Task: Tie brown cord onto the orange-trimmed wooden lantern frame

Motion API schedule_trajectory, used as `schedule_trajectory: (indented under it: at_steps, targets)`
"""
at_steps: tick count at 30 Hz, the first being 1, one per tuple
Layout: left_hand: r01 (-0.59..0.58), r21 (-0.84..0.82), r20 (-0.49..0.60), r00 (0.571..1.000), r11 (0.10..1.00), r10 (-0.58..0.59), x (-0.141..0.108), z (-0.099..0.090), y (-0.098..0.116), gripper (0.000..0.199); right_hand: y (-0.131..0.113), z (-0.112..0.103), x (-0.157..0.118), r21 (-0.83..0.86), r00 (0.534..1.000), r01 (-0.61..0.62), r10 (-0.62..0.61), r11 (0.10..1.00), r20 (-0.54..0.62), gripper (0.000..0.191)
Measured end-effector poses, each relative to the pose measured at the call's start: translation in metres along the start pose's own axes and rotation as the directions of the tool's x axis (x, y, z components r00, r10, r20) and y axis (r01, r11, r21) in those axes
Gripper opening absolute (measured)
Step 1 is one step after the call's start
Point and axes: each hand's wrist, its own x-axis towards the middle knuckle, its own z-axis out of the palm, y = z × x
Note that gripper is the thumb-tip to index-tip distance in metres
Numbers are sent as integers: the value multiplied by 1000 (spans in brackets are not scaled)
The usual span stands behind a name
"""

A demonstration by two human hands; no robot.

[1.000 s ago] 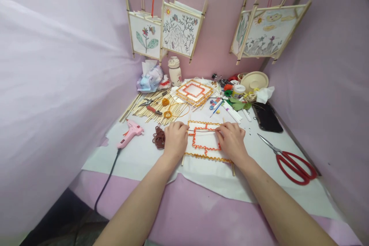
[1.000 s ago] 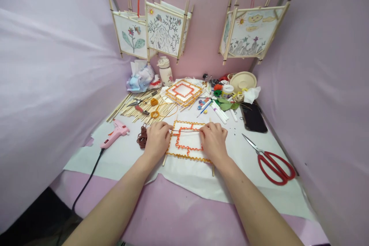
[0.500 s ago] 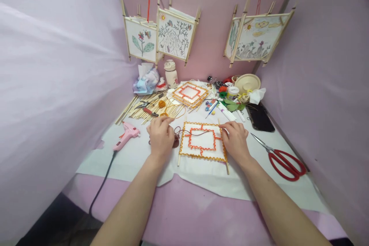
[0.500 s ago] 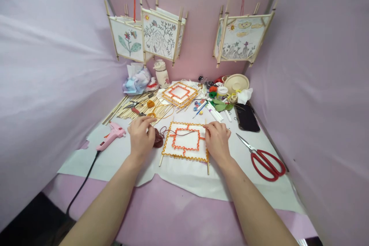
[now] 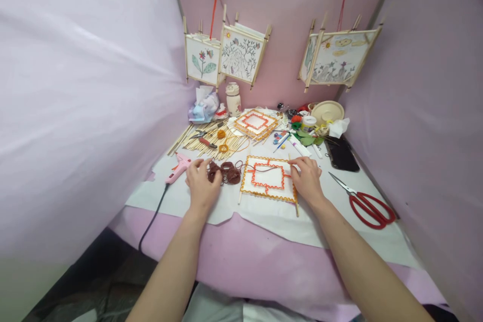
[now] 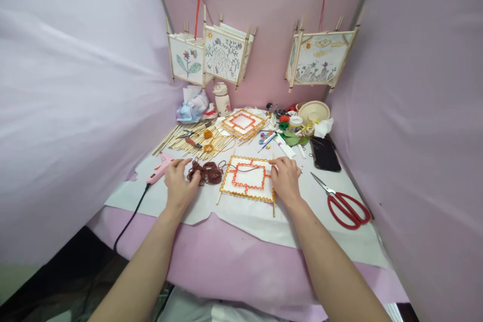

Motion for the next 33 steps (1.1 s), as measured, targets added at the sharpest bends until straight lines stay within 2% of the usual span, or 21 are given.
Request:
schedule_trajectory:
  at_steps: [2, 5, 11, 13, 17, 19, 24, 29, 33]
  targets:
    - [-84, 20, 143, 986, 996, 80, -1, 2, 11, 38, 1, 0, 0, 16, 1000, -16, 15, 1000, 11, 25]
    - [-217, 1, 309, 928, 976, 207, 6, 4, 27, 35, 3, 0, 0, 36, 999, -26, 25, 999, 22, 24]
    - [-273, -63, 416, 867, 960, 274, 42, 14, 55, 26, 0, 0, -1, 78, 999, 11, -14, 997, 31, 21]
    - [-294, -126, 496, 808, 947, 317, 53, 22, 65, 24, -4, -1, 0, 81, 998, 32, -36, 996, 53, 20]
    - [-417, -243, 625, 623, 876, 470, 59, 42, 83, 19, -15, -4, 9, 30, 981, 102, -106, 994, 161, 17]
    - [-490, -211, 641, 584, 846, 498, 57, 51, 88, 16, -20, -4, 16, -17, 959, 177, -168, 984, 226, 14]
    - [-563, -168, 616, 581, 809, 532, 47, 66, 86, 11, -25, 4, 29, -63, 914, 314, -283, 947, 291, 13]
    - [-519, -201, 636, 576, 831, 514, 43, 73, 81, 14, -25, 9, 30, -42, 910, 316, -291, 948, 296, 19]
    - [-515, -262, 600, 575, 816, 556, 46, 70, 85, 17, -29, 5, 29, 19, 911, 297, -289, 955, 295, 23]
